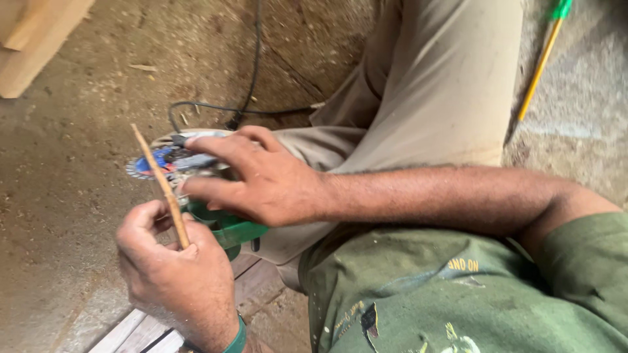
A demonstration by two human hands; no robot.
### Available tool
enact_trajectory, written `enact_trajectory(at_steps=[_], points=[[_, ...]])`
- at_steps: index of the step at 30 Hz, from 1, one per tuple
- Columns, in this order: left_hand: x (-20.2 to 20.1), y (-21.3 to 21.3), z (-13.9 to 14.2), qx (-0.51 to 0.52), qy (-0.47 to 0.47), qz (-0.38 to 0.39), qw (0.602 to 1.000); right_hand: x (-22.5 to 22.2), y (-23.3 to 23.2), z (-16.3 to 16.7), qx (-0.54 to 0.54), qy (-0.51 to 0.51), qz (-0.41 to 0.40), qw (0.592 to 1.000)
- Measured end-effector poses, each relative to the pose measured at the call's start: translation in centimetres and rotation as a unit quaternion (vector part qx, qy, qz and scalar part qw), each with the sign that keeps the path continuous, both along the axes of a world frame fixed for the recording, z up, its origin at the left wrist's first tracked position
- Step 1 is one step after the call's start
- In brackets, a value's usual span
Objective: The person assembles a small circular saw onto a wooden base by aligning the saw through a pre-cut slot, securing it with screws using a screwdriver, and checking the fit by hand.
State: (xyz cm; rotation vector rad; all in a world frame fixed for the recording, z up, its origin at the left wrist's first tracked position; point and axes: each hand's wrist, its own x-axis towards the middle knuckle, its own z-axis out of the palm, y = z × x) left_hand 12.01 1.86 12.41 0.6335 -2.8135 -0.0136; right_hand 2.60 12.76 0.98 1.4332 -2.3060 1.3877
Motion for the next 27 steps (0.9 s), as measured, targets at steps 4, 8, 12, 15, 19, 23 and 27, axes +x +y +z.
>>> enact_trajectory(at_steps=[4, 8, 12, 15, 19, 23, 27], points=[[-0.14, 0.28, -0.10, 0.034, 0.005, 0.009, 0.999, -0.02, 0.00, -0.23, -0.003, 0.000, -0.027, 1.000], [-0.30, 0.42, -0.01, 0.024, -0.006, 0.008, 1.000, -0.03, -0.09, -0.37, 0.011, -0.012, -0.004, 1.000], [-0.23, 0.45, -0.12, 0.011, -0.009, 0.002, 1.000, 0.04, -0.09, -0.46, 0.007, -0.009, -0.025, 1.000], [-0.18, 0.40, -0.15, 0.020, -0.009, 0.002, 1.000, 0.06, -0.06, -0.46, 0.007, 0.000, -0.016, 1.000], [-0.26, 0.43, -0.05, 0.026, -0.004, -0.007, 1.000, 0.00, -0.19, -0.37, 0.009, 0.005, -0.026, 1.000], [-0.39, 0.49, -0.05, 0.017, -0.003, 0.001, 1.000, 0.08, -0.15, -0.35, 0.016, 0.003, -0.007, 1.000], [-0.25, 0.38, -0.12, 0.012, -0.006, -0.002, 1.000, 0.14, -0.12, -0.47, 0.022, -0.016, 0.001, 1.000]])
